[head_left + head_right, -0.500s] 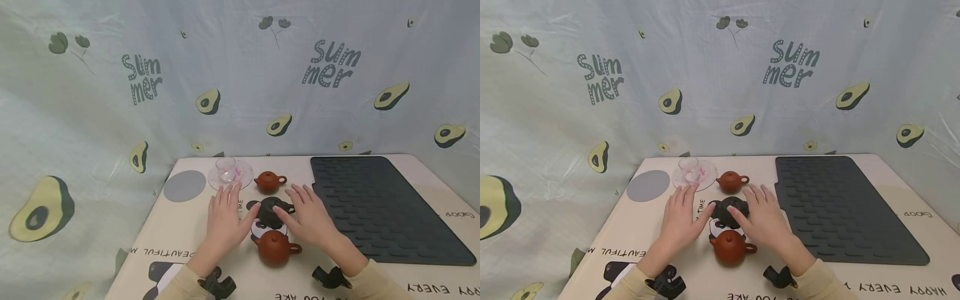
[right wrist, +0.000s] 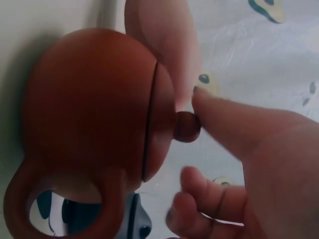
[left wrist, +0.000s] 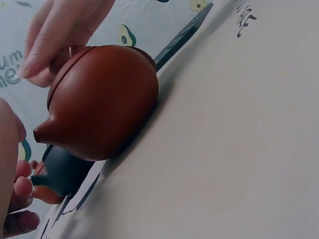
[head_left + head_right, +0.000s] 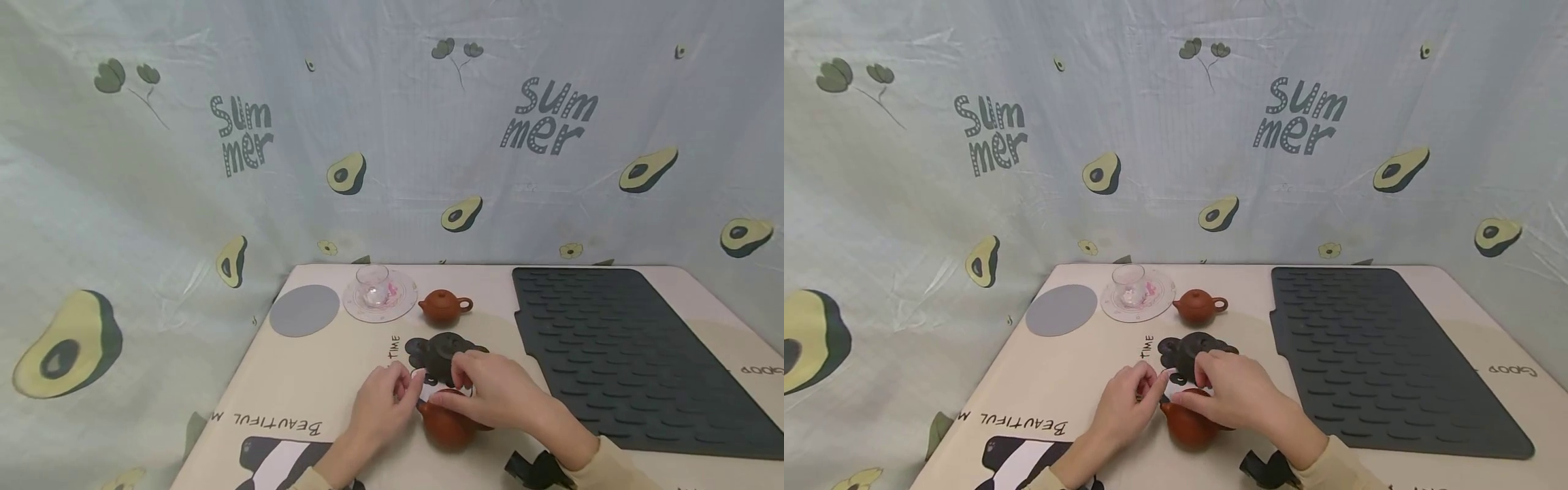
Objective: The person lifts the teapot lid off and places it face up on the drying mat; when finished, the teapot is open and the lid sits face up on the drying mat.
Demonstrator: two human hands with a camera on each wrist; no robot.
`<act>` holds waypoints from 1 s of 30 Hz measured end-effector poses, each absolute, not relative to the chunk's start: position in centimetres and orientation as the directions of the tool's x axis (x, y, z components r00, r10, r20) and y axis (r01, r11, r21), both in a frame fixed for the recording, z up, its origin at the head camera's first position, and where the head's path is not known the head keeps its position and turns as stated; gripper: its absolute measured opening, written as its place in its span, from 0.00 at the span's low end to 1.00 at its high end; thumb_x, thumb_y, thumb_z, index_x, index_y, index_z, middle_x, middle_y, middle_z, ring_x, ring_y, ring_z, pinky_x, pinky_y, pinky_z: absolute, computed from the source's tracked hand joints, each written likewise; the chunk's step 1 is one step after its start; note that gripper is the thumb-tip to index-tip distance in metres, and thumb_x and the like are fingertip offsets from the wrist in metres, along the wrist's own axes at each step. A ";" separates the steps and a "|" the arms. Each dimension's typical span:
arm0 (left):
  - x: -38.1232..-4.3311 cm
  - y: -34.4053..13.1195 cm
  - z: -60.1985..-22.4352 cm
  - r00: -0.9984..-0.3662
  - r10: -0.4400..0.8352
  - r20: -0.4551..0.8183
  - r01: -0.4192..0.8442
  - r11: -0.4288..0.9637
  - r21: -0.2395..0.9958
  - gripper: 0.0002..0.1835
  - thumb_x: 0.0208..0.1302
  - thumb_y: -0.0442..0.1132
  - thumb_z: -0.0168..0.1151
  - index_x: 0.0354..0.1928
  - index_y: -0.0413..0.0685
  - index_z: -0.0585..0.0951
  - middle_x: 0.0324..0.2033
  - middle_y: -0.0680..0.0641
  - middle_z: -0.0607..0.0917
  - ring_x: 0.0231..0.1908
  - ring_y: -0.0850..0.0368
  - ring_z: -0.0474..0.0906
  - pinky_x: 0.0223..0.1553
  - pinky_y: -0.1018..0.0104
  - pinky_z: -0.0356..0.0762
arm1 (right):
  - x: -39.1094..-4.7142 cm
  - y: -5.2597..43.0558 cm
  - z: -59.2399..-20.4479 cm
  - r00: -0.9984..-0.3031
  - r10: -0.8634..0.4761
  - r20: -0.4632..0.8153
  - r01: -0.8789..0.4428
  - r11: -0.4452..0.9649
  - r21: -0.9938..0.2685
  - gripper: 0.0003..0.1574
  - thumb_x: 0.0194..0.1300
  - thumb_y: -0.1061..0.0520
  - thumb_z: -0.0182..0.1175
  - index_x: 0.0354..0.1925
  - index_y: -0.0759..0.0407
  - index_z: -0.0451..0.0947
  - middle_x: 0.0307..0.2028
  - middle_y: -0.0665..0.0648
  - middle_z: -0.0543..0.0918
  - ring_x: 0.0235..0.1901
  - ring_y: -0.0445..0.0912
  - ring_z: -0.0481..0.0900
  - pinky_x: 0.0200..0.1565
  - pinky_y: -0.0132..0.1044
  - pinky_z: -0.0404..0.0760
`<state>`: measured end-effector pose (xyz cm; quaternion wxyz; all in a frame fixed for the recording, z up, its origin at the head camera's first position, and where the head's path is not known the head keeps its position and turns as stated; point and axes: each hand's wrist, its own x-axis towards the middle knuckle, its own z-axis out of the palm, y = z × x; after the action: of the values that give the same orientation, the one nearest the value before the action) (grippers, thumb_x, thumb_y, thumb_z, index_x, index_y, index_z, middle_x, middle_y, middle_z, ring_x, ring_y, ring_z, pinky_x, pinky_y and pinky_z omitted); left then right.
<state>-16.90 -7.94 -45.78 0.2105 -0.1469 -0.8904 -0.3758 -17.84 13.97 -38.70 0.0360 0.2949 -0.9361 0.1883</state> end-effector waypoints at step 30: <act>-16.7 -7.9 -46.5 -0.836 0.374 0.402 0.549 0.596 0.586 0.26 0.80 0.46 0.52 0.16 0.60 0.67 0.13 0.64 0.62 0.18 0.69 0.62 0.22 0.73 0.59 | -18.2 14.5 -39.0 -0.712 -0.671 0.209 -0.691 0.617 -0.376 0.26 0.70 0.31 0.60 0.21 0.38 0.68 0.30 0.41 0.71 0.26 0.35 0.69 0.28 0.31 0.70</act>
<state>-16.74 -7.94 -46.45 0.1191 -0.2607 -0.8854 -0.3660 -18.18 14.46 -39.04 0.0238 0.3789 -0.8988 0.2191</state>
